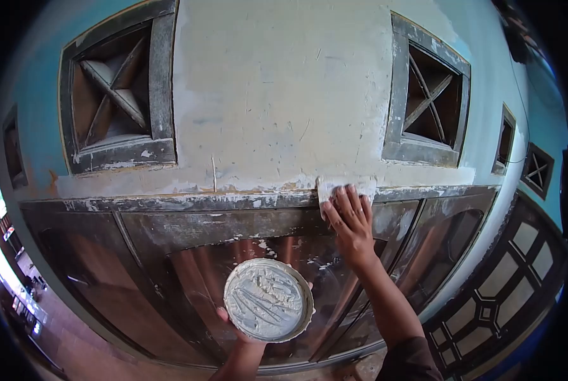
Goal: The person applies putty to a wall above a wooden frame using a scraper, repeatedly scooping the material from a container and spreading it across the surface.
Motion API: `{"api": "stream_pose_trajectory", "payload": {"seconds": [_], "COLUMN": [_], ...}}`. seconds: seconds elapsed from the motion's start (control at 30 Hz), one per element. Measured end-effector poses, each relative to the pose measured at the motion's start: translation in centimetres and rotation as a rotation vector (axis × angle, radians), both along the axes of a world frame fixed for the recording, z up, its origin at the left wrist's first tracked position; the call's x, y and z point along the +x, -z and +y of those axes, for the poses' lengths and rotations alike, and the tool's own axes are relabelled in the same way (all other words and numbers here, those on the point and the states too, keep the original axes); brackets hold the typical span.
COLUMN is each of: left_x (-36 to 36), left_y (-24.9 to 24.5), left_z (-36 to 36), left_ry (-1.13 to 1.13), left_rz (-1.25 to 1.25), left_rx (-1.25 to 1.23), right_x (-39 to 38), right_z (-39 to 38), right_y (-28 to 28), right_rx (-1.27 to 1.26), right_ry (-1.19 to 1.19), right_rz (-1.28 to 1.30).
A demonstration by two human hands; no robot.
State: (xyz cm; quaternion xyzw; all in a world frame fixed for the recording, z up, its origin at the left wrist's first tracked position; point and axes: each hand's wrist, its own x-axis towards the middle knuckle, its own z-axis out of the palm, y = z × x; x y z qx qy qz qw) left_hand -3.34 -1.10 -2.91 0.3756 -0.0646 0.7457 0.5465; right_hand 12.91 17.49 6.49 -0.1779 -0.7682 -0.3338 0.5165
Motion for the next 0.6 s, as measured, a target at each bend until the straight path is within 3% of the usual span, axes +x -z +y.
{"api": "stream_pose_trajectory", "payload": {"seconds": [0.17, 0.23, 0.37, 0.53, 0.6], "left_x": [-0.7, -0.8, 0.3, -0.2, -1.1], "left_y": [1.1, 0.9, -1.0, -0.1, -0.1], "left_z": [-0.2, 0.1, -0.6, -0.6, -0.9], "left_ry": [0.052, 0.106, 0.099, 0.108, 0.153], "left_rz": [-0.013, -0.018, -0.075, -0.104, -0.006], "left_rx": [0.039, 0.092, 0.041, 0.076, 0.094], "right_x": [1.4, 1.2, 0.5, 1.4, 2.0], "right_z": [-1.3, -1.0, -0.5, 0.4, -0.1], "right_y": [0.3, -0.4, -2.0, 1.0, 0.9], "right_rx": [-0.018, 0.091, -0.051, -0.033, 0.021], "right_ry": [-0.066, -0.072, 0.005, 0.008, -0.029], "right_rz": [-0.025, 0.092, 0.026, -0.036, 0.007]}}
